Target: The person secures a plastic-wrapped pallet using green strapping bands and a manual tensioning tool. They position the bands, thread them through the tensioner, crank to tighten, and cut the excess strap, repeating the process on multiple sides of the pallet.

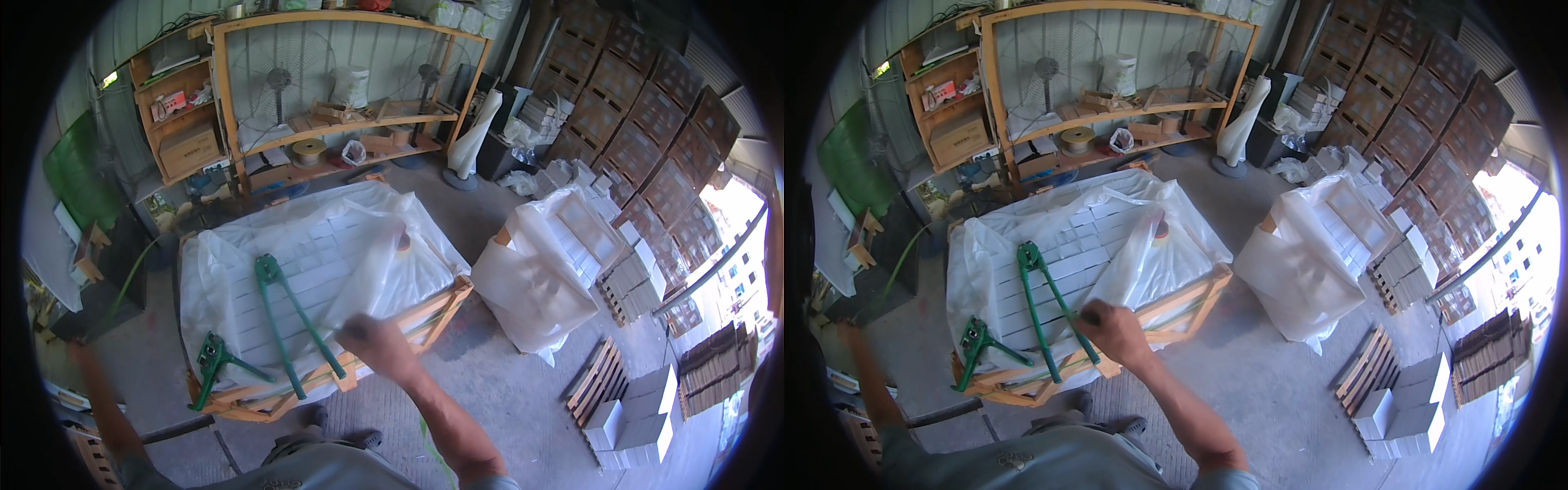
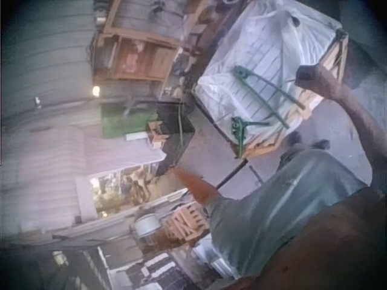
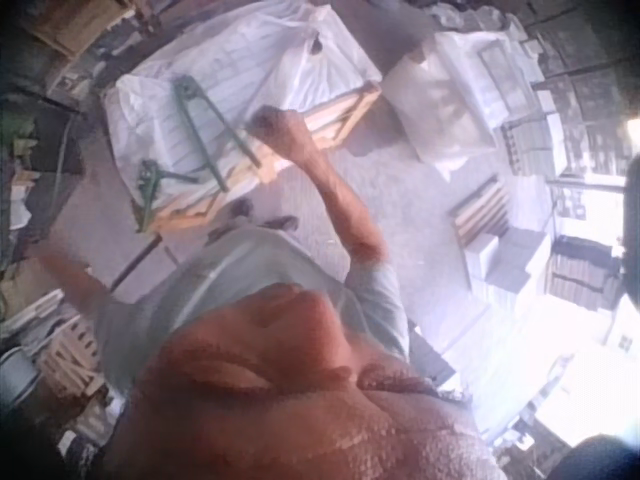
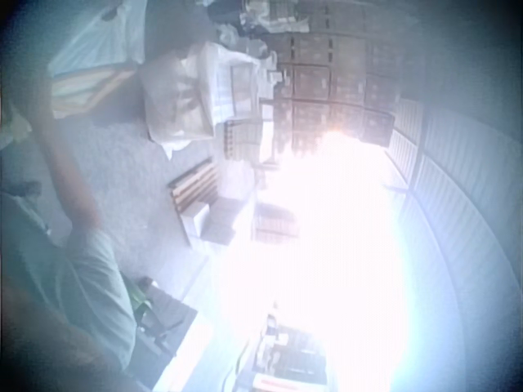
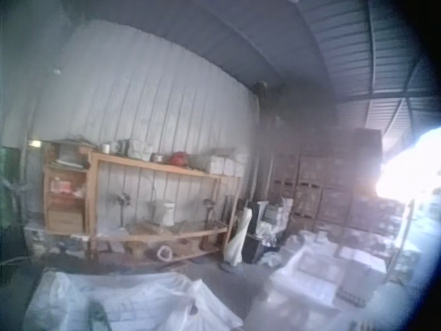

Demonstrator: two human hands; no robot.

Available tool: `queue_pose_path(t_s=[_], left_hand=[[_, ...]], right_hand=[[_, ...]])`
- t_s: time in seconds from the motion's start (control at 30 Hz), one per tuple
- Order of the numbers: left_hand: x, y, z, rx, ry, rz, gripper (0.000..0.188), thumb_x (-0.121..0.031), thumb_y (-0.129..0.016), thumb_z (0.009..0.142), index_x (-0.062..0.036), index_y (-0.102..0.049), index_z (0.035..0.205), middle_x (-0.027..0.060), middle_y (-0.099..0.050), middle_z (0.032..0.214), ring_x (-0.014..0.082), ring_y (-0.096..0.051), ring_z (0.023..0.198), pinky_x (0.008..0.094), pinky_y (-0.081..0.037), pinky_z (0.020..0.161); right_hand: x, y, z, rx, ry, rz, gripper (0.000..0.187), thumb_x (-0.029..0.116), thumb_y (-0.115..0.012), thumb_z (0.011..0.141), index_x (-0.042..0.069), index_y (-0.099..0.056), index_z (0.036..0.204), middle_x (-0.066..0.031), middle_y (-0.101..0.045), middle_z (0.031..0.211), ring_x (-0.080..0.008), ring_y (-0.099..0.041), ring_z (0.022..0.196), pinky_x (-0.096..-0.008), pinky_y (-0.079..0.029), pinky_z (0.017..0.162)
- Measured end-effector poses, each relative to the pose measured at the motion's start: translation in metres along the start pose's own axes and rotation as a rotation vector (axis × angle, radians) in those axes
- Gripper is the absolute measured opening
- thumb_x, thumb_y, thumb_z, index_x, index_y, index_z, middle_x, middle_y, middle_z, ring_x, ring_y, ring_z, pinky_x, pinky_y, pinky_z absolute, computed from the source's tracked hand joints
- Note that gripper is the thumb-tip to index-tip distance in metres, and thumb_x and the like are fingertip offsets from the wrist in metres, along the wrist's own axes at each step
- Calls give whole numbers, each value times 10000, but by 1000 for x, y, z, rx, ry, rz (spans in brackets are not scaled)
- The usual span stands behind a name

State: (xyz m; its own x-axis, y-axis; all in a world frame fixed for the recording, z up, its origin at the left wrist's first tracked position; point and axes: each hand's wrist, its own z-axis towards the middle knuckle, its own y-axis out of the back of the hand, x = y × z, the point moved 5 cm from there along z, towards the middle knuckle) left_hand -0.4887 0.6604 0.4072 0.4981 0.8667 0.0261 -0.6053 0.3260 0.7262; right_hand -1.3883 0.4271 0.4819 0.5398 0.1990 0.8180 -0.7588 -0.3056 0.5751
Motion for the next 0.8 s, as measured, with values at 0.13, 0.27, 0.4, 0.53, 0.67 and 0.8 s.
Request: queue_pose_path(t_s=[0.13, 0.27, 0.4, 0.53, 0.67, 0.8], left_hand=[[84, 31, 6, 63, 435, -373, 255, -273, -596, 858, -43, -630, 963, 160, -667, 929, 332, -649, 821, 476, -499, 708], [139, 70, 4, 128, 287, 251, 262, -299, -544, 885, -53, -632, 906, 161, -679, 889, 351, -659, 816, 485, -517, 693], [142, 63, -23, 208, 321, 197, 192, -252, -618, 852, -76, -663, 913, 144, -677, 934, 320, -666, 834, 453, -540, 693], [113, 43, -65, 389, 102, 251, 197, -256, -594, 853, -79, -677, 879, 145, -684, 909, 325, -674, 821, 456, -545, 702], [95, 28, -105, 380, 28, 251, 229, -294, -623, 833, -77, -691, 861, 151, -692, 886, 335, -675, 809, 463, -542, 685], [107, 6, -139, 585, 119, 396, 248, -304, -669, 809, -62, -672, 862, 163, -689, 896, 337, -674, 827, 478, -534, 676]], right_hand=[[-195, -46, -67, -104, -50, -257, 240, 259, -539, 916, 41, -638, 909, -215, -625, 841, -404, -602, 823, -449, -473, 694], [-409, -49, -276, -116, -631, -532, 295, 308, -484, 940, 55, -632, 977, -209, -614, 844, -411, -597, 786, -499, -449, 641], [-426, -93, -412, -366, -406, -482, 392, 341, -539, 919, 26, -613, 698, -179, -567, 607, -387, -570, 577, -499, -414, 539], [-352, -82, -327, -484, -422, -420, 214, 225, -564, 893, 29, -625, 835, -147, -549, 652, -325, -530, 539, -449, -396, 508], [-223, 8, -173, -666, -183, -180, 320, 276, -527, 940, 42, -576, 727, -59, -459, 550, -201, -415, 425, -349, -328, 433], [-130, 63, -86, -606, -329, 517, 557, 454, -447, 982, 110, -396, 545, 38, -311, 454, -80, -287, 402, -270, -225, 396]])
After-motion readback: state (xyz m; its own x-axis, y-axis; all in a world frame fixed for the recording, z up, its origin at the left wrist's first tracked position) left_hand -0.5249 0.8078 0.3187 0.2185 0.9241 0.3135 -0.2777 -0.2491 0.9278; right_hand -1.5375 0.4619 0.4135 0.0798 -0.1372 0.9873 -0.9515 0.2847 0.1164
